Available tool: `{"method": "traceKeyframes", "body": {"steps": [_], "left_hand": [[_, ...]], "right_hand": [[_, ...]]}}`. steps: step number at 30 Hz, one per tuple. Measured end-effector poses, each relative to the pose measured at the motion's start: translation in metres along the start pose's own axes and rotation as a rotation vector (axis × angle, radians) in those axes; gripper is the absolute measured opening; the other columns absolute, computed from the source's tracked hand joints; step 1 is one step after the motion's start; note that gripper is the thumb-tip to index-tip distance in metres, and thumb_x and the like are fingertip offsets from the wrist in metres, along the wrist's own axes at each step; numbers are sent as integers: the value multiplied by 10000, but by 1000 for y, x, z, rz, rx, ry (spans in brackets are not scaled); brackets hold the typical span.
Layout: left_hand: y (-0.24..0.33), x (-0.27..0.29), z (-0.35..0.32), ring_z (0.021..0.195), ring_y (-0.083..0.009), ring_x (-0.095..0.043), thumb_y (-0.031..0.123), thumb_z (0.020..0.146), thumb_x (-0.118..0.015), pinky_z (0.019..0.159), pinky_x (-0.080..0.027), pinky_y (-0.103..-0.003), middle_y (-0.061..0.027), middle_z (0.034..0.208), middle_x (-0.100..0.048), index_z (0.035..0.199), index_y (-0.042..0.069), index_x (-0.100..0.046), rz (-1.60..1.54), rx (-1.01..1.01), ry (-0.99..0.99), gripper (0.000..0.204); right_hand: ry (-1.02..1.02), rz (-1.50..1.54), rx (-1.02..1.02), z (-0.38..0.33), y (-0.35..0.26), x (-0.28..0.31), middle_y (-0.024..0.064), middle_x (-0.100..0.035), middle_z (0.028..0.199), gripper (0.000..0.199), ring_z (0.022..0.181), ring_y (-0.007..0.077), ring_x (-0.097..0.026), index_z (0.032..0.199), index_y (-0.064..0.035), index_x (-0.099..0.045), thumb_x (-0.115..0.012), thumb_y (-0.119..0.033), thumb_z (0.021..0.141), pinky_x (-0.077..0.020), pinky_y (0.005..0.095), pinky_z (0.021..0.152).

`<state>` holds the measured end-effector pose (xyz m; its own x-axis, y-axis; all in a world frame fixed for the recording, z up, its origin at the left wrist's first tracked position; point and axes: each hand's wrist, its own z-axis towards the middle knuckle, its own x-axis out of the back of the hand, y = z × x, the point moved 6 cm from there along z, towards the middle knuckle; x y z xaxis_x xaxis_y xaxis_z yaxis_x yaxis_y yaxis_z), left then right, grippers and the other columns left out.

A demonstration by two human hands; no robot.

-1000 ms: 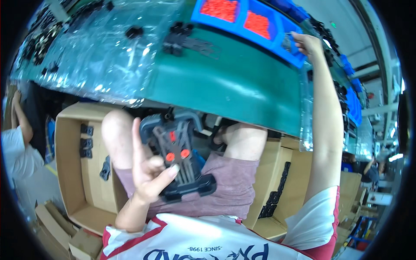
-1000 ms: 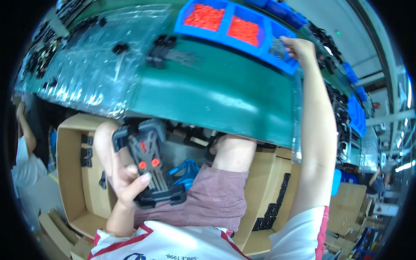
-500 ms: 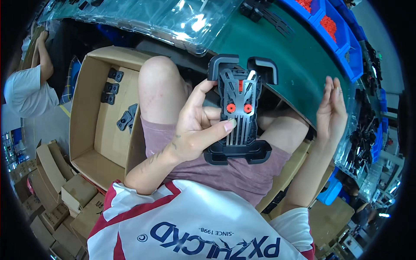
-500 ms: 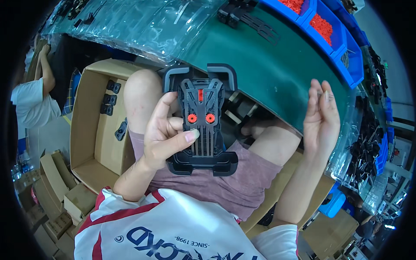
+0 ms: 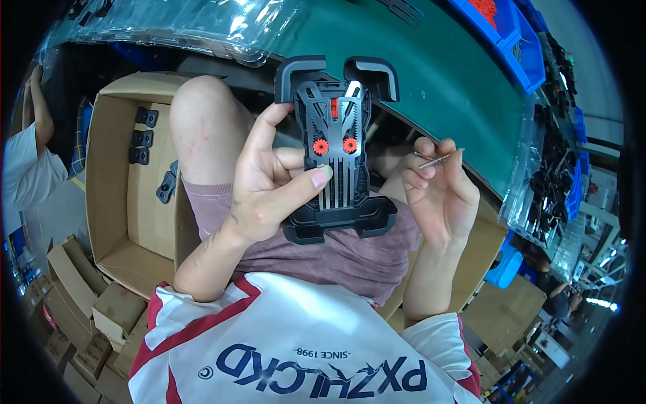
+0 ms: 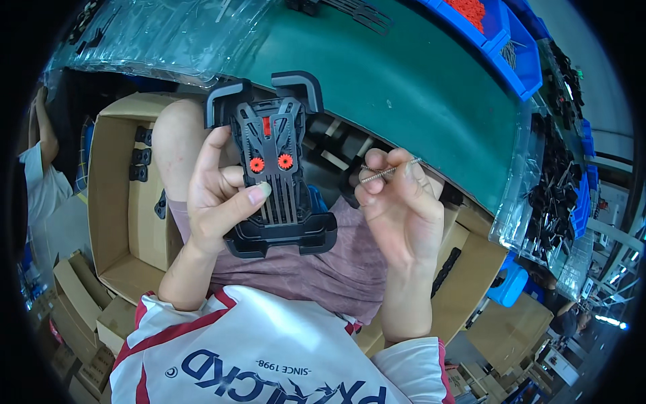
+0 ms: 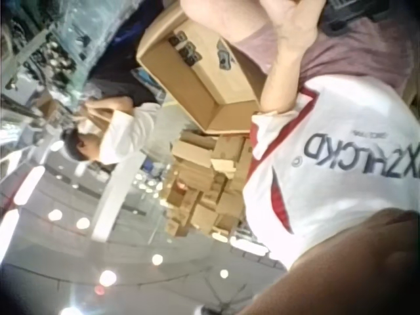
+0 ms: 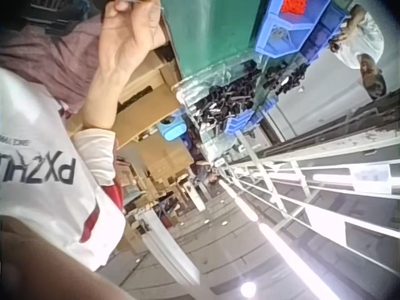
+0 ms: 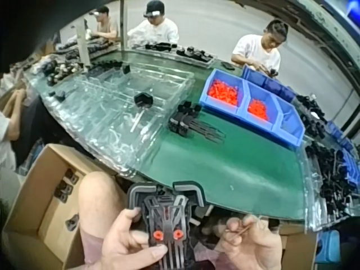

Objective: Assembling plastic phone holders by attaching various parts and small red components.

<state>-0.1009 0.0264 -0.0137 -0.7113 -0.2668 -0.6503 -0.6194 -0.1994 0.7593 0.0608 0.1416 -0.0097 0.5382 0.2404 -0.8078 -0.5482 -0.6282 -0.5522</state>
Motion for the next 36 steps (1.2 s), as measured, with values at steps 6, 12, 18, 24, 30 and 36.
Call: {"method": "traceKeyframes", "body": {"steps": [6,12,18,24,30,36], "left_hand": [[-3,-4,3,539,-73,-507,-141,803,-513,492,-344,-130,-183,869,-665,1417,81,-153,105,-12,-7,746],[0,-13,2,560,-90,-542,-143,791,-514,504,-372,-132,-169,848,-662,1412,74,-151,181,-23,67,751],[3,-15,2,627,-117,-588,-139,788,-506,552,-418,-144,-192,911,-662,1410,54,-133,285,-123,21,751],[1,-14,1,686,-140,-611,-127,782,-492,595,-448,-166,-207,967,-652,1405,14,-132,288,-133,-14,733],[3,-13,1,735,-188,-648,-105,756,-491,645,-508,-221,-218,977,-646,1392,-55,-150,303,-157,18,723],[2,-13,0,631,-136,-588,-120,783,-486,575,-432,-160,-194,904,-661,1413,16,-126,323,-115,-6,739]], "right_hand": [[128,-582,238,-21,-7,-38,126,-621,879,249,677,154,-556,1034,8,-606,-663,-23,793,-455,227,603],[-114,-1100,461,-26,5,-65,78,-640,767,372,640,131,-542,1003,27,-611,-727,82,655,-454,213,607],[-214,-1200,473,-21,16,-70,74,-647,781,330,639,122,-526,958,29,-622,-744,71,654,-447,209,598],[-60,-1150,524,-24,17,-71,55,-641,752,250,624,127,-507,875,18,-651,-745,62,647,-428,222,580],[-206,-1355,538,-23,19,-76,42,-636,733,231,613,135,-493,845,16,-667,-753,47,632,-418,229,570],[-249,-1419,528,-22,20,-77,62,-644,776,231,611,137,-488,868,17,-676,-740,46,648,-412,232,568]]}}
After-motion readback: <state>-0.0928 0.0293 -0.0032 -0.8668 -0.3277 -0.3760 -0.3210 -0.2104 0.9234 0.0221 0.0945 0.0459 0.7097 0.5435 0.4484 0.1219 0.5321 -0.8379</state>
